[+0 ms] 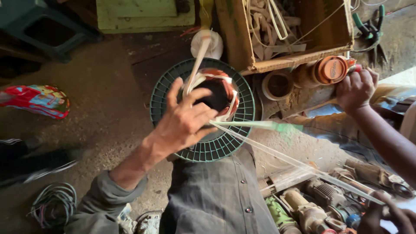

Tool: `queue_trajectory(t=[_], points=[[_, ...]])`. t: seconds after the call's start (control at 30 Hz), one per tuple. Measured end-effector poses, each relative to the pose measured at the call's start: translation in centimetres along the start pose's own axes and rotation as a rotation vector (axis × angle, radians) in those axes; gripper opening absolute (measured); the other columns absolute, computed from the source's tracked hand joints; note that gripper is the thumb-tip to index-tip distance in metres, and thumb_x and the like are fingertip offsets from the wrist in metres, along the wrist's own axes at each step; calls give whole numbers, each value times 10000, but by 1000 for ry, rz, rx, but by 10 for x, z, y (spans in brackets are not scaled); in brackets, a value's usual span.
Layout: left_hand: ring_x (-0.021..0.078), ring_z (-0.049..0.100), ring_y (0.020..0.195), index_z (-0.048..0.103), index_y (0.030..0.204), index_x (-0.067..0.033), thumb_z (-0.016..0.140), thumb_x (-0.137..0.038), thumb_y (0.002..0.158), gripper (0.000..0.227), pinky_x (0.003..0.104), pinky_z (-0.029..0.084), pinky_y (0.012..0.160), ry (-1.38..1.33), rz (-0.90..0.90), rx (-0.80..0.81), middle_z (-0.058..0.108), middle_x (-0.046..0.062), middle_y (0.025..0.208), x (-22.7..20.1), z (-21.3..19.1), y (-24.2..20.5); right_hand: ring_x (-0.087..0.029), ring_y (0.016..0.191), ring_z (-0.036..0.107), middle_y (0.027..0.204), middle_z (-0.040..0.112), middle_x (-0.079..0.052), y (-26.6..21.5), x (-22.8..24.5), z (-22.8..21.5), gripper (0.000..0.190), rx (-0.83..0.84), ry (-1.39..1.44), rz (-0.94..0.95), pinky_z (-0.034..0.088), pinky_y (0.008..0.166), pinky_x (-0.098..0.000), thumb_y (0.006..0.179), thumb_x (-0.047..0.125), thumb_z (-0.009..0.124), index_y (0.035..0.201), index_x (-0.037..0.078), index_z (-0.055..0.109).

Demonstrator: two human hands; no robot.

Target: The person wraps white tape around the wires of a fan motor stator to secure them. They repeatedly pull the tape, wrap it around the wire bundle, and press it into place.

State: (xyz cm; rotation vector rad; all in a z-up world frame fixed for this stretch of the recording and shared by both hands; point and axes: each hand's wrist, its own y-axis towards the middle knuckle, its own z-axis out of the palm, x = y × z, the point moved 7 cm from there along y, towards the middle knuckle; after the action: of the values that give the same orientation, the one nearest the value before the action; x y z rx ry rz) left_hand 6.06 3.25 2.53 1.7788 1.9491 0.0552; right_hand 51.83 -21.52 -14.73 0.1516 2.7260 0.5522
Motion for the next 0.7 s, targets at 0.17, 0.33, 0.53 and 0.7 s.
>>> queue_trajectory(t=[0.17,0.33,0.53,0.7], points=[[328,370,1448,698,1395,-101,767,-612,771,809,701,149,1178,-11,3,-38,526,97,1493,-28,11,-15,-298,875,564,885,571,-95,12,8,-19,251,-6,-26,-5,465,939,-430,1012,136,596,780,97,510],[255,590,1335,667,958,-139,722,-664,948,528,653,251,1145,-90,228,-77,634,39,1083,-95,32,-34,-292,891,571,884,560,-85,16,10,-26,225,-15,-24,-2,463,942,-423,1036,139,581,819,95,539],[297,705,884,707,868,-16,745,-549,879,535,459,547,944,-687,-156,162,716,129,888,-67,6,-66,-286,877,566,870,548,-81,-13,-4,-1,218,-17,-30,-9,466,944,-420,1057,134,578,842,101,558],[294,750,1061,722,1108,12,724,-245,986,285,355,610,912,-845,-376,-86,748,157,1134,-62,-31,-55,-277,848,561,843,526,-73,77,50,-80,268,-20,-63,10,486,958,-397,1068,149,598,810,119,531]])
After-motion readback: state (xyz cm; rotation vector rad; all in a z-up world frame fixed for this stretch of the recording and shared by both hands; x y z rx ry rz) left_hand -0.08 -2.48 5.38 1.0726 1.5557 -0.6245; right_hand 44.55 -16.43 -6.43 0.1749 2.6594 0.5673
